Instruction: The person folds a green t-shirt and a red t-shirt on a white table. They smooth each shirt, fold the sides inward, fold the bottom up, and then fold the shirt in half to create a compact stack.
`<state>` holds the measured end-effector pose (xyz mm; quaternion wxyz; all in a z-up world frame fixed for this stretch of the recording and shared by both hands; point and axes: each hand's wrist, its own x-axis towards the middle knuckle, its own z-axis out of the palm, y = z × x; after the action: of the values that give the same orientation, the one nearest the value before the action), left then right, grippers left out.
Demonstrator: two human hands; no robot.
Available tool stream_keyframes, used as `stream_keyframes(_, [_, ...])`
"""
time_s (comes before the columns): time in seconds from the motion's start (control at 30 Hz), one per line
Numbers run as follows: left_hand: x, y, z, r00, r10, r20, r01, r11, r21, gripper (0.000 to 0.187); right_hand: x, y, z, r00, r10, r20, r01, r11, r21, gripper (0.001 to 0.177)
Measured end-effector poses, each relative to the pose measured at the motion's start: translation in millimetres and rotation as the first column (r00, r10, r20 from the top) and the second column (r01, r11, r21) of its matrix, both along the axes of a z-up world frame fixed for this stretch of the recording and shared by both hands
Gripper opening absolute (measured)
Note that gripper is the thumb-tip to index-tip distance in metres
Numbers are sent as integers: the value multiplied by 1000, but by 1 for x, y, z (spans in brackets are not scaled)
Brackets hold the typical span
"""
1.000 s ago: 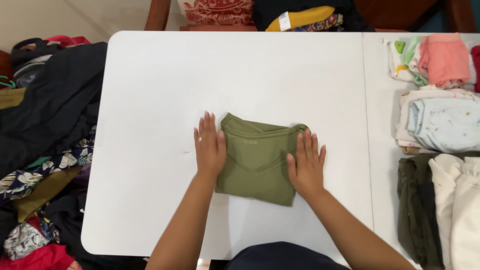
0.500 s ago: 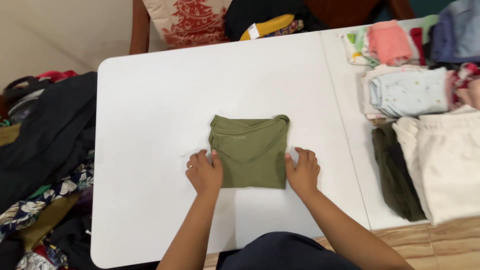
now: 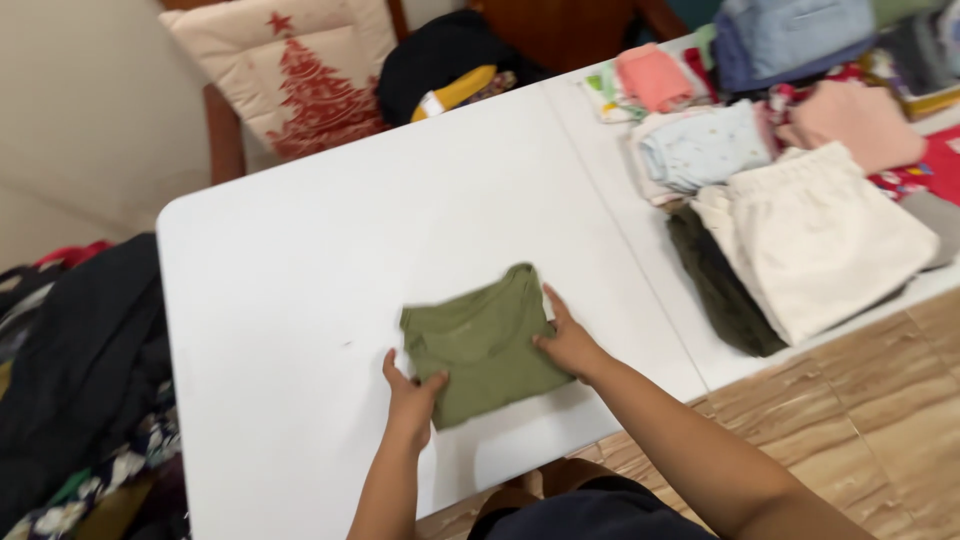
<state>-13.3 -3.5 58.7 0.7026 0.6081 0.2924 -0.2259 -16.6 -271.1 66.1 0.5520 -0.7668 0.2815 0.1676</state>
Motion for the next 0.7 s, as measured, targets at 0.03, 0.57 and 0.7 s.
stream_keyframes(0.03, [-7, -4, 13, 998, -55, 28, 56, 998, -37, 105, -4, -8, 1, 999, 42, 19, -43, 997, 66, 80])
stream_keyframes(0.57, [-9, -304, 105, 463, -480, 745, 613, 781, 123, 90, -70, -316, 207, 906, 125, 403, -45, 978, -203, 59])
stream_keyframes(0.7, [-23, -404, 127, 379, -574, 726, 612, 744, 268, 91, -91, -428, 184, 867, 141, 477, -45, 977, -206, 59])
